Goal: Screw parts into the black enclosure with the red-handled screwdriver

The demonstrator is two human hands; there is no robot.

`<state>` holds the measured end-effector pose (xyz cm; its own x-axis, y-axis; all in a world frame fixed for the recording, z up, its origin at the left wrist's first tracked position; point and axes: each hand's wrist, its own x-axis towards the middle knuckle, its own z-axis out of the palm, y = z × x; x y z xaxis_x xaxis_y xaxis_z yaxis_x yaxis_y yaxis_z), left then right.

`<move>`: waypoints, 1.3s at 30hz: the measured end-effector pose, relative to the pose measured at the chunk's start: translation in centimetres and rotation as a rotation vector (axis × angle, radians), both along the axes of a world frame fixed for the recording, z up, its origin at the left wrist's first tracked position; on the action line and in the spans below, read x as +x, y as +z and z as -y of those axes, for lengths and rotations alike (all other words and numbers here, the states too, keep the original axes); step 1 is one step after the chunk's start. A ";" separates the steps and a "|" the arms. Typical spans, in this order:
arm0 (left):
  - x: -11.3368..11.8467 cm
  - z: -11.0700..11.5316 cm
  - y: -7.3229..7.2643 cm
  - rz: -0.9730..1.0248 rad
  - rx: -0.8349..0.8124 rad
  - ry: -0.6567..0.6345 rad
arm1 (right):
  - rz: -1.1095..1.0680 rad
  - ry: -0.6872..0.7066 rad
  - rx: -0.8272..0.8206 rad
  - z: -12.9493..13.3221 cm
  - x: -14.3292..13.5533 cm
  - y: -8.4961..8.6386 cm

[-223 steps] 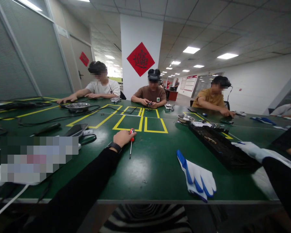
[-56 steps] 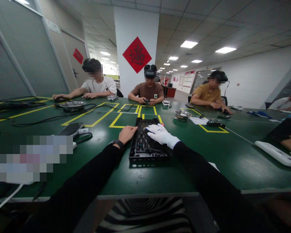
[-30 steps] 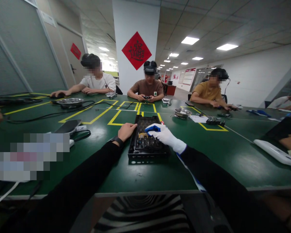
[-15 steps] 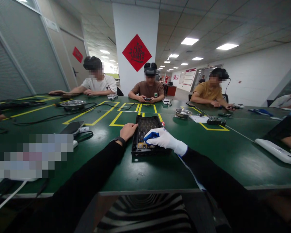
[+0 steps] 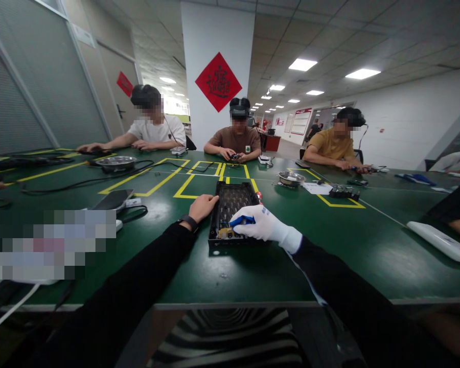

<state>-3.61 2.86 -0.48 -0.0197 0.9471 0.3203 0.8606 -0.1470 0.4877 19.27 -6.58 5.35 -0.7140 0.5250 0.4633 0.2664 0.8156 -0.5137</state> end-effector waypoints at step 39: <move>0.2 0.4 0.4 0.005 -0.032 0.011 | 0.186 -0.098 -0.008 -0.4 0.3 -0.7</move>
